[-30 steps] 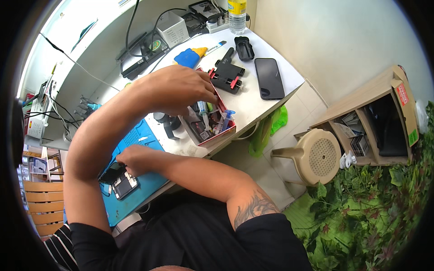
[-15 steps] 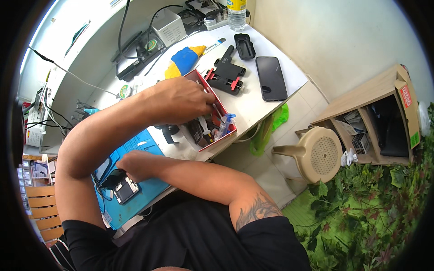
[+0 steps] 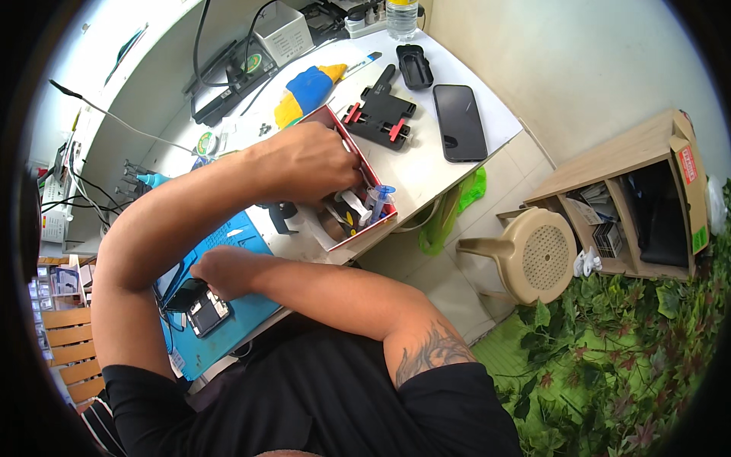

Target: The person disassembles a mobile phone by removing the screen, then opens a drawer to look for parts before using a tool to work on the internal components.

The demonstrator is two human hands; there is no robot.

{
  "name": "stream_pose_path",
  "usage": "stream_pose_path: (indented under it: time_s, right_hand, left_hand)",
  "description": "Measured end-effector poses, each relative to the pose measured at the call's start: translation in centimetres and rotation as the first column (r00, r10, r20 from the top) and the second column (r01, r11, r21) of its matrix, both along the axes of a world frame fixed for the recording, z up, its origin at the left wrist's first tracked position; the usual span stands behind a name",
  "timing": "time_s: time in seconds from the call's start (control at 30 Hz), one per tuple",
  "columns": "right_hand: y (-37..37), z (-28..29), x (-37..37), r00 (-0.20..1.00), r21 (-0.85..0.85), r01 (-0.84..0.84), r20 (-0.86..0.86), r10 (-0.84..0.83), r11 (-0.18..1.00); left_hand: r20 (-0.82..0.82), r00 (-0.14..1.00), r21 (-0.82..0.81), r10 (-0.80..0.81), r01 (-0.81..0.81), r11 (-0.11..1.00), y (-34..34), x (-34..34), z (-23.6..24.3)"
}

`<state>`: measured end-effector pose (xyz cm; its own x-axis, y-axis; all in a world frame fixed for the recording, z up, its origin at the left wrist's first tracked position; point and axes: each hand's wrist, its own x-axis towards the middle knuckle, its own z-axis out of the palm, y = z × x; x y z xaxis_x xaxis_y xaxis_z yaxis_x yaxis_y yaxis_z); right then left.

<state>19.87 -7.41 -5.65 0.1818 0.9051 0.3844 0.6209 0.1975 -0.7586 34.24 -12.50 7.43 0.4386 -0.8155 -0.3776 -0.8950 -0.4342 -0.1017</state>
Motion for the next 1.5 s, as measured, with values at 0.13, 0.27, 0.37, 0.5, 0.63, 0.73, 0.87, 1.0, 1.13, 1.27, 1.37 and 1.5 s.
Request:
stream_pose_path:
  time_s: [0.13, 0.27, 0.37, 0.5, 0.63, 0.73, 0.87, 1.0, 1.13, 1.27, 1.37, 1.5]
  right_hand:
    - [0.3, -0.2, 0.1, 1.000, -0.029, -0.018, -0.003, 0.017, 0.999]
    - [0.4, 0.2, 0.2, 0.999, -0.086, -0.030, -0.015, 0.029, 0.996]
    - [0.4, 0.3, 0.3, 0.999, -0.103, -0.040, -0.021, 0.039, 0.994]
    - [0.0, 0.7, 0.6, 0.998, -0.138, -0.055, -0.038, 0.050, 0.989]
    - [0.0, 1.3, 0.5, 0.997, -0.202, -0.072, -0.042, 0.065, 0.977]
    - [-0.1, 1.8, 0.6, 0.995, -0.256, -0.097, -0.056, 0.086, 0.962]
    - [-0.4, 2.0, 0.7, 0.994, -0.249, -0.104, -0.052, 0.094, 0.963]
    - [-0.4, 2.0, 0.8, 0.994, -0.258, -0.111, -0.047, 0.103, 0.960]
    - [-0.3, 1.9, 0.8, 0.994, -0.248, -0.103, -0.043, 0.095, 0.963]
    - [-0.1, 1.7, 0.6, 0.996, -0.236, -0.093, -0.014, 0.092, 0.967]
    - [-0.1, 1.7, 0.6, 0.995, -0.239, -0.096, -0.006, 0.097, 0.966]
    - [0.0, 1.8, 0.7, 0.994, -0.250, -0.099, 0.011, 0.105, 0.963]
  left_hand:
    - [-0.071, 0.996, -0.079, 0.052, -0.057, 0.995, 0.8, 0.3, 1.3]
    - [-0.107, 0.990, -0.134, 0.095, -0.110, 0.985, 1.9, 0.9, 2.5]
    - [-0.095, 0.993, -0.214, 0.064, -0.083, 0.973, 1.9, 1.5, 3.0]
    - [-0.164, 0.982, -0.333, 0.092, -0.143, 0.932, 2.1, 2.0, 3.8]
    - [-0.206, 0.966, -0.415, 0.155, -0.230, 0.880, 4.0, 3.1, 3.9]
    - [-0.271, 0.935, -0.426, 0.230, -0.330, 0.842, 4.9, 3.3, 4.1]
    - [-0.341, 0.903, -0.452, 0.262, -0.402, 0.797, 5.2, 3.4, 4.8]
    - [-0.404, 0.882, -0.489, 0.244, -0.433, 0.757, 6.0, 3.3, 4.3]
    - [-0.443, 0.868, -0.531, 0.224, -0.455, 0.715, 6.2, 3.6, 4.4]
    - [-0.514, 0.809, -0.477, 0.285, -0.545, 0.689, 6.1, 3.4, 4.9]
    - [-0.538, 0.791, -0.460, 0.290, -0.564, 0.686, 6.1, 3.4, 4.8]
    - [-0.489, 0.844, -0.518, 0.218, -0.483, 0.706, 6.3, 3.7, 4.6]
